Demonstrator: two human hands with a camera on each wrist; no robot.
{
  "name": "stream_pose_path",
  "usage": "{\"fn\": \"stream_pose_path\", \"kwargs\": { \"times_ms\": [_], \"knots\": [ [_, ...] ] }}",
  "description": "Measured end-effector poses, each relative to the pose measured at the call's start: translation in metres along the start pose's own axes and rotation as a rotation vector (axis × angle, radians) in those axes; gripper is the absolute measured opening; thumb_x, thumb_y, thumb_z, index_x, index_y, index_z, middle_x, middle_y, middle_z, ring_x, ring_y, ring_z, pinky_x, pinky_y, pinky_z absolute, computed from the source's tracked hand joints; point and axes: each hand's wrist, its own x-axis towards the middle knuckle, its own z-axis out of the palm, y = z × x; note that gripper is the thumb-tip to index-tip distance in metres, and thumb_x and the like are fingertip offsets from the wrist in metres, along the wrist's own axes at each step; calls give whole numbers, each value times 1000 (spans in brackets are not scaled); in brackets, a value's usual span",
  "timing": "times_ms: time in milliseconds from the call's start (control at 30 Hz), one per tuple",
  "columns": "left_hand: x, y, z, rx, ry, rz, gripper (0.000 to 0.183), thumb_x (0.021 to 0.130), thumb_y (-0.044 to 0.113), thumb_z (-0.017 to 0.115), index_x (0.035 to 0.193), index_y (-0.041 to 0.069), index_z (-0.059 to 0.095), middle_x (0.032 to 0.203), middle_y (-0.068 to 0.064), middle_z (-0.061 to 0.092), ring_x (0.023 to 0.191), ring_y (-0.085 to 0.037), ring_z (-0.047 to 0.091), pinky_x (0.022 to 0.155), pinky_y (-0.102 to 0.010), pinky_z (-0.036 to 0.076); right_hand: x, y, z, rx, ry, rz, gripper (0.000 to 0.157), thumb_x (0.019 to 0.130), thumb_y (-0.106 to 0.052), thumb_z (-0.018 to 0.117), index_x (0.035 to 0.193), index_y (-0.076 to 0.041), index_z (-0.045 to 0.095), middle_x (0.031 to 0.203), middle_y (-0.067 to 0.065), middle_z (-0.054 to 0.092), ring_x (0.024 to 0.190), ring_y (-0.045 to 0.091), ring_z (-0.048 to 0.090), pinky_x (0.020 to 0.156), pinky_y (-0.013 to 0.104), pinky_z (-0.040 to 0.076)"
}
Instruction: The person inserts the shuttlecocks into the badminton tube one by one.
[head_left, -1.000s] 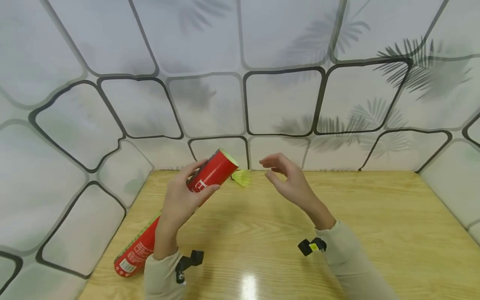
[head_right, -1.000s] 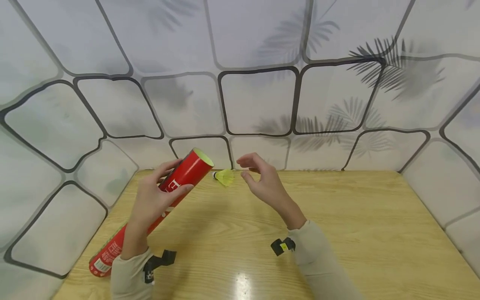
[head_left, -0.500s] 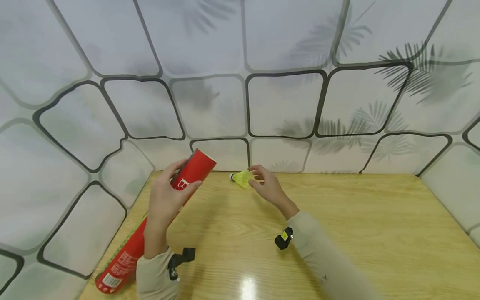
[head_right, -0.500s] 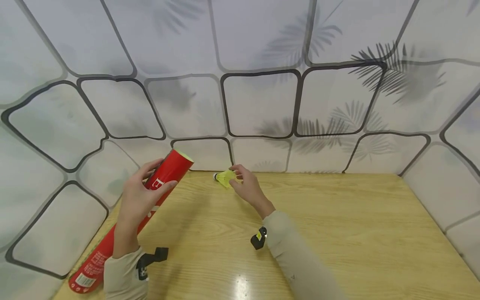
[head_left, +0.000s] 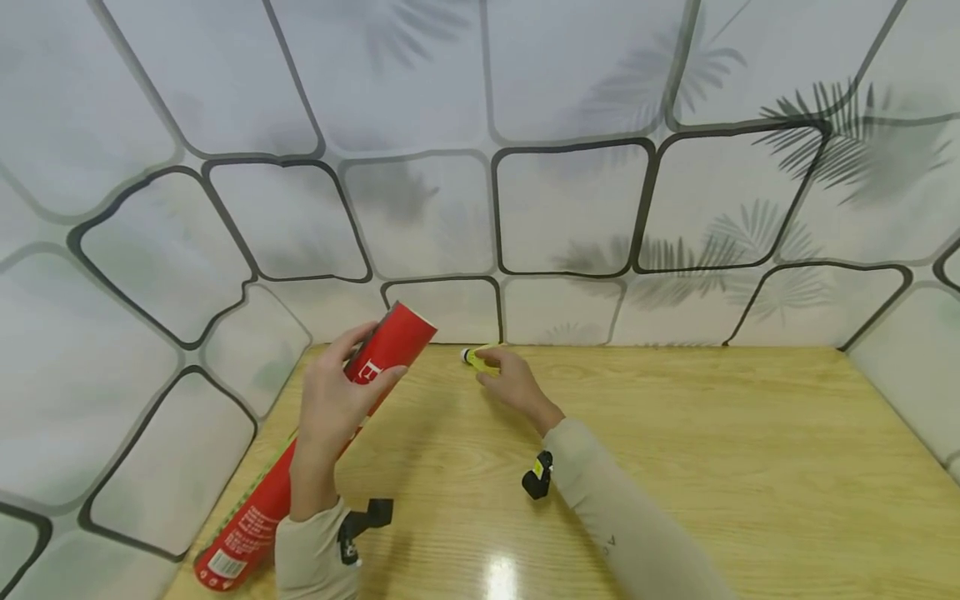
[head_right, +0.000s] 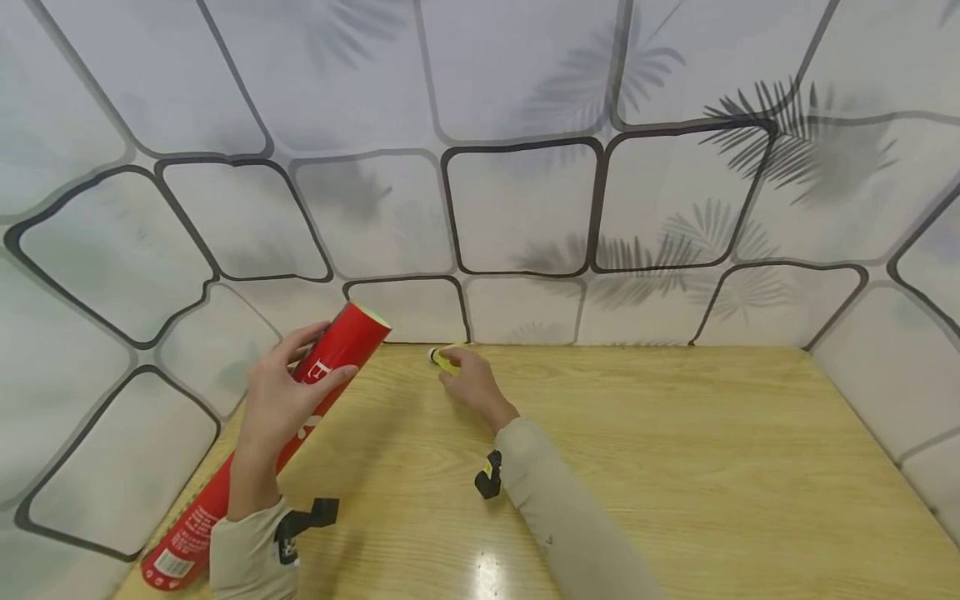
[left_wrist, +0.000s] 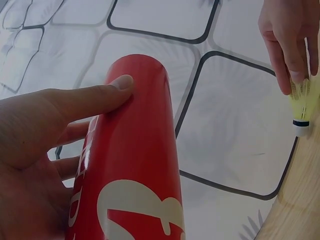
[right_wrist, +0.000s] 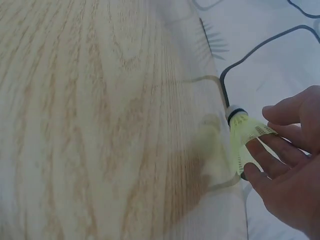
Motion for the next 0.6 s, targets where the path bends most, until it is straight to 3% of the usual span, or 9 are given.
{"fn": "stream_pose_path", "kwargs": {
  "times_ms": [333,600],
  "knots": [
    [-1,4,5,5,7,34,65,83,18,88,142,11,60,124,-15,69,102,-33,67,77,-50,57,-13,-17,-17,29,211,-15,19,94,-5,72,112,-2,75,115,14,73,97,30,70,83,42,59],
    [-1,14,11,-38,-32,65,68,83,19,88,144,12,58,127,-12,67,104,-31,66,78,-49,58,-29,-29,-43,43,306,-63,13,93,-9,76,105,-5,76,105,9,75,90,26,70,83,42,58]
  ]
}}
